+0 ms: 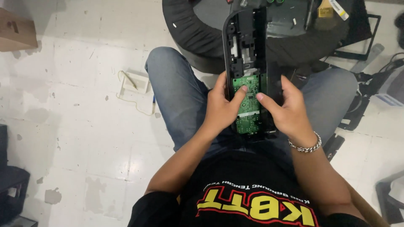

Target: Assembling and repairing printer components, including fitting a circuit board into its housing and attaching the control panel faceplate.

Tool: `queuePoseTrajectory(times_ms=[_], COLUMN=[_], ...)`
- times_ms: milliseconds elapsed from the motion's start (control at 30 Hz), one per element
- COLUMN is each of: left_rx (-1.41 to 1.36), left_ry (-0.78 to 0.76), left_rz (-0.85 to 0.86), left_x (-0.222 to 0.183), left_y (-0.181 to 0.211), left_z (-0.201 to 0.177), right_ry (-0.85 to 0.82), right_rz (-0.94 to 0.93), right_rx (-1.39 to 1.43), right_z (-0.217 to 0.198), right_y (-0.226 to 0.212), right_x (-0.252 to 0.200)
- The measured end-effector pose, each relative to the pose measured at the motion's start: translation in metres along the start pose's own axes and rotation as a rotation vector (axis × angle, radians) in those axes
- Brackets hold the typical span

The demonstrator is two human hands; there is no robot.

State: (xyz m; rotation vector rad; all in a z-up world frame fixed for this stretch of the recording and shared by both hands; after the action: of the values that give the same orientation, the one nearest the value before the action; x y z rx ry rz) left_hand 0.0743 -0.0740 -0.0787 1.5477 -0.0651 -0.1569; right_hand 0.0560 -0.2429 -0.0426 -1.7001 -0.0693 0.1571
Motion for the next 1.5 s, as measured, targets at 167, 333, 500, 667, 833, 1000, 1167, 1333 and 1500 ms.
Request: queuePoseTrajectory(times_ms=[167, 333, 500, 667, 833, 1000, 1167, 1333, 1500], left_rx=[0.003, -0.018, 0.001, -0.004, 0.024, 0.046, 0.046, 0.015, 0.008], left_ry=[0.029, 0.026, 0.058, 0.059, 0.078, 0.101, 0.096, 0.050, 0.106], left_rz=[-0.032, -0.010, 0.012, 0.098, 0.140, 0.120, 0.063, 0.008, -0.011], left_x=[-0.004, -0.011, -0.019, -0.023, -0.025, -0.026, -0.022, -0.004, 0.008], left_y=[0.009, 0.019, 0.036, 0.049, 0.056, 0.049, 0.041, 0.001, -0.050], left_z=[-0.001, 0.004, 0.006, 0.006, 0.004, 0.000, -0.004, -0.008, -0.016], right_ry=[0.022, 0.050, 0.096, 0.113, 0.111, 0.084, 0.108, 0.162, 0.083], right_rz=[-0.001, -0.009, 0.031, 0.014, -0.023, -0.026, -0.010, -0.013, 0.016], right_rx=[-0.041, -0.129, -0.144, -0.109, -0.119, -0.084, -0.101, -0.268, -0.270], right_z=[0.001, -0.001, -0.005, -0.003, 0.000, 0.003, 0.010, 0.016, 0.027], right_y=[-0.013, -0.023, -0.026, -0.033, -0.038, -0.025, -0.025, 0.002, 0.023], right_x=[0.000, -0.003, -0.009, -0.013, -0.012, -0.007, -0.005, 0.002, 0.021])
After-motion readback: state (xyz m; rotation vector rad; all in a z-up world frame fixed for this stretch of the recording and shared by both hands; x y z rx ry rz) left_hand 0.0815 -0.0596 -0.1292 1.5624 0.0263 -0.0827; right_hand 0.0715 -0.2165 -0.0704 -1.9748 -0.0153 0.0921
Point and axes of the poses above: each hand's wrist, its own x-axis towards the middle knuckle, its own z-axis out of the palm, y = z × x, the point moved 8 cm from there along x, towards the middle knuckle, and after that the axes turned 9 degrees about -y, right-handed, at the moved point
